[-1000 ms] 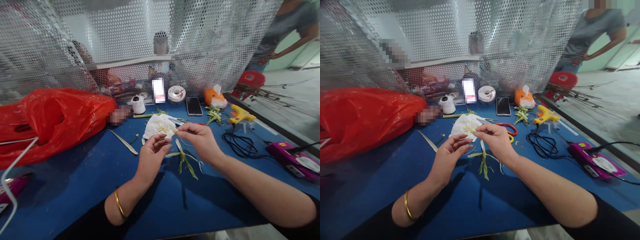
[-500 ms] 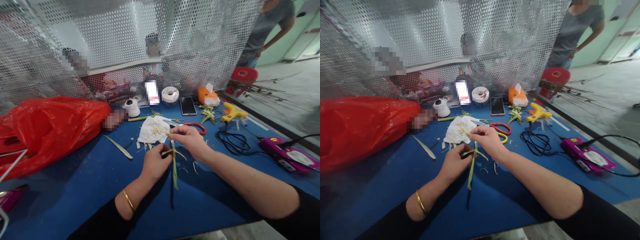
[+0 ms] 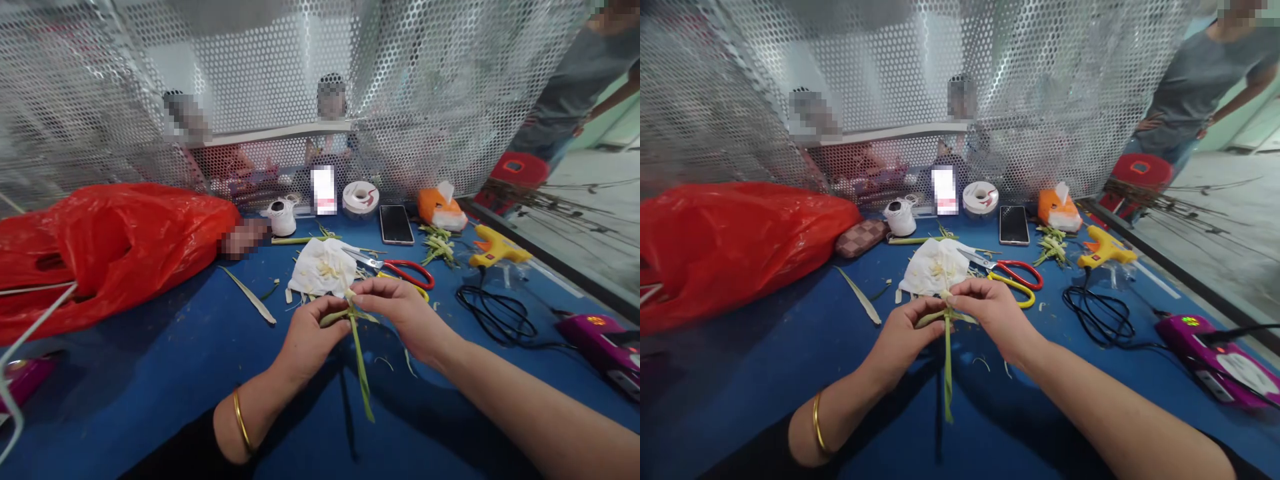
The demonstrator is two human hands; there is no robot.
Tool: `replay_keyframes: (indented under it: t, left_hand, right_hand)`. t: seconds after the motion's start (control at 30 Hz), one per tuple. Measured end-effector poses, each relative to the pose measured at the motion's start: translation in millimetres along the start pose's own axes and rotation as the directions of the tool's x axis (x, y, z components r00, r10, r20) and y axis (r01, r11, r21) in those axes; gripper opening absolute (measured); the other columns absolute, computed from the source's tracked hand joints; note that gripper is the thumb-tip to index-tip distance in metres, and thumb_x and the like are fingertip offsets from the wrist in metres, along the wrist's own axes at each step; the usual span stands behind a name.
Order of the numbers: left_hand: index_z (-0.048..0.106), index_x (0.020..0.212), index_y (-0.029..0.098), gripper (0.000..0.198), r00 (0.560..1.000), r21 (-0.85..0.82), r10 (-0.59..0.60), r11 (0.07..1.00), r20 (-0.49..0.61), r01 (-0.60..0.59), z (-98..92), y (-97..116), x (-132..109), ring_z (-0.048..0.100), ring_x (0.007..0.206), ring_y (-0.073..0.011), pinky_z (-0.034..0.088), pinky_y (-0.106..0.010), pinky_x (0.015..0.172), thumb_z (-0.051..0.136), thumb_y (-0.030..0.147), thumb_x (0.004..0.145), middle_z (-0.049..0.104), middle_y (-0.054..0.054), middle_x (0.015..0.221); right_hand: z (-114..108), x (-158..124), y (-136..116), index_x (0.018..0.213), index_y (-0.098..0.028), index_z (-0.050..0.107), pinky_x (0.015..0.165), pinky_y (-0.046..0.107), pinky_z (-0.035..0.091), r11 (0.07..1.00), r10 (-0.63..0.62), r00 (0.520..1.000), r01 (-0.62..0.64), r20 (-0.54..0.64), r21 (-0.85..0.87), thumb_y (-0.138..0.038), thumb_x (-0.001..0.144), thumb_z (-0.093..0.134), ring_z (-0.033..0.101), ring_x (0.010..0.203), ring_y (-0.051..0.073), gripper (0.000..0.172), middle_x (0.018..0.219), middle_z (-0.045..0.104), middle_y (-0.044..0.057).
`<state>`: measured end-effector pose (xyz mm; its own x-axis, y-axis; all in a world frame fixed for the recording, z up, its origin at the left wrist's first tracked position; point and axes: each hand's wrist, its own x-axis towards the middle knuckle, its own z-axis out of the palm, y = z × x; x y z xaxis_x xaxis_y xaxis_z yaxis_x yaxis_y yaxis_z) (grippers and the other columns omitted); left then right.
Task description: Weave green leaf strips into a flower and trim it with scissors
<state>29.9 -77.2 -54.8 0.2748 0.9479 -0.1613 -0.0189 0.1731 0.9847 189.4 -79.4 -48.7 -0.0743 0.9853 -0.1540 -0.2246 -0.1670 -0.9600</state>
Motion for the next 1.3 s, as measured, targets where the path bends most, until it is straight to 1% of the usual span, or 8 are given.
replay_keyframes:
  t: [0.2, 0.37, 0.47, 0.57, 0.67, 0.83, 1.0, 1.3]
  left_hand:
    - [0.071, 0.084, 0.015, 0.023, 0.991, -0.165, -0.112, 0.979, 0.069, 0.122, 2.4, 4, -3, 0.064, 0.070, -0.0127, 0.048, -0.023, 0.069, 0.073, 0.010, 0.061, 0.073, -0.003, 0.082]
    - [0.073, 0.077, 0.015, 0.018, 0.993, -0.133, -0.118, 0.984, 0.018, 0.120, 1.8, 3, -3, 0.062, 0.066, -0.0120, 0.048, -0.022, 0.067, 0.072, 0.009, 0.060, 0.071, -0.002, 0.073]
    - [0.073, 0.079, 0.015, 0.018, 0.993, -0.120, -0.118, 0.986, -0.018, 0.116, 0.6, 2, -2, 0.063, 0.067, -0.0124, 0.048, -0.023, 0.068, 0.072, 0.011, 0.061, 0.072, -0.002, 0.075]
    - [0.073, 0.081, 0.015, 0.017, 0.995, -0.054, -0.032, 0.998, -0.096, 0.027, -3.2, 3, 0, 0.065, 0.073, -0.0136, 0.049, -0.023, 0.071, 0.073, 0.016, 0.064, 0.073, -0.002, 0.079]
    - [0.073, 0.081, 0.017, 0.016, 0.970, 0.082, 0.139, 0.989, -0.200, -0.125, -8.3, 6, 4, 0.067, 0.076, -0.0149, 0.051, -0.023, 0.071, 0.073, 0.019, 0.066, 0.074, -0.001, 0.081]
    - [0.074, 0.082, 0.019, 0.016, 0.915, 0.328, 0.335, 0.910, -0.224, -0.253, -13.0, 7, 5, 0.069, 0.078, -0.0155, 0.053, -0.023, 0.072, 0.067, 0.013, 0.068, 0.076, 0.000, 0.083]
    - [0.076, 0.083, 0.020, 0.019, 0.934, 0.354, 0.294, 0.911, -0.201, -0.210, -14.2, 3, 5, 0.070, 0.080, -0.0164, 0.053, -0.024, 0.075, 0.068, 0.013, 0.067, 0.076, 0.000, 0.084]
    - [0.075, 0.077, 0.019, 0.012, 0.958, 0.233, 0.177, 0.965, -0.227, -0.123, -13.6, 5, 8, 0.070, 0.074, -0.0156, 0.053, -0.022, 0.068, 0.073, 0.016, 0.065, 0.076, 0.000, 0.077]
  right_hand:
    - [3, -2, 2, 0.073, -0.018, 0.069, 0.063, 0.028, 0.043, 0.989, -0.063, 0.997, 0.068, 0.038, -0.135, -0.033, 0.066, 0.076, 0.056, 0.070, 0.015, 0.018, 0.075, 0.064, 0.001]
    - [1, -1, 0, 0.069, -0.019, 0.068, 0.067, 0.029, 0.042, 0.925, -0.222, 0.973, 0.229, 0.058, -0.303, -0.028, 0.069, 0.073, 0.055, 0.078, 0.018, 0.010, 0.078, 0.060, 0.002]
    - [-1, -2, -5, 0.070, -0.019, 0.067, 0.068, 0.029, 0.042, 0.915, -0.263, 0.964, 0.263, 0.042, -0.307, -0.029, 0.070, 0.072, 0.053, 0.076, 0.017, 0.011, 0.078, 0.059, 0.002]
    - [-2, -5, -12, 0.073, -0.019, 0.066, 0.066, 0.026, 0.041, 0.954, -0.187, 0.981, 0.194, 0.052, -0.230, -0.030, 0.071, 0.072, 0.051, 0.072, 0.014, 0.013, 0.076, 0.058, 0.000]
    - [-3, -11, -18, 0.076, -0.019, 0.066, 0.067, 0.025, 0.040, 0.986, 0.006, 0.990, 0.018, 0.139, -0.169, -0.029, 0.072, 0.072, 0.051, 0.072, 0.012, 0.013, 0.077, 0.060, 0.000]
    - [4, -17, -15, 0.076, -0.017, 0.068, 0.071, 0.025, 0.042, 0.976, 0.215, 0.934, -0.194, 0.286, -0.097, -0.028, 0.068, 0.075, 0.055, 0.075, 0.014, 0.015, 0.080, 0.064, 0.003]
    - [13, -18, -8, 0.067, -0.016, 0.068, 0.067, 0.025, 0.043, 0.980, 0.180, 0.951, -0.152, 0.251, -0.128, -0.030, 0.064, 0.079, 0.056, 0.064, 0.012, 0.018, 0.065, 0.063, 0.000]
    - [12, -23, -9, 0.067, -0.014, 0.069, 0.066, 0.025, 0.047, 0.965, 0.254, 0.928, -0.260, 0.274, -0.014, -0.030, 0.061, 0.082, 0.061, 0.061, 0.012, 0.021, 0.064, 0.065, 0.001]
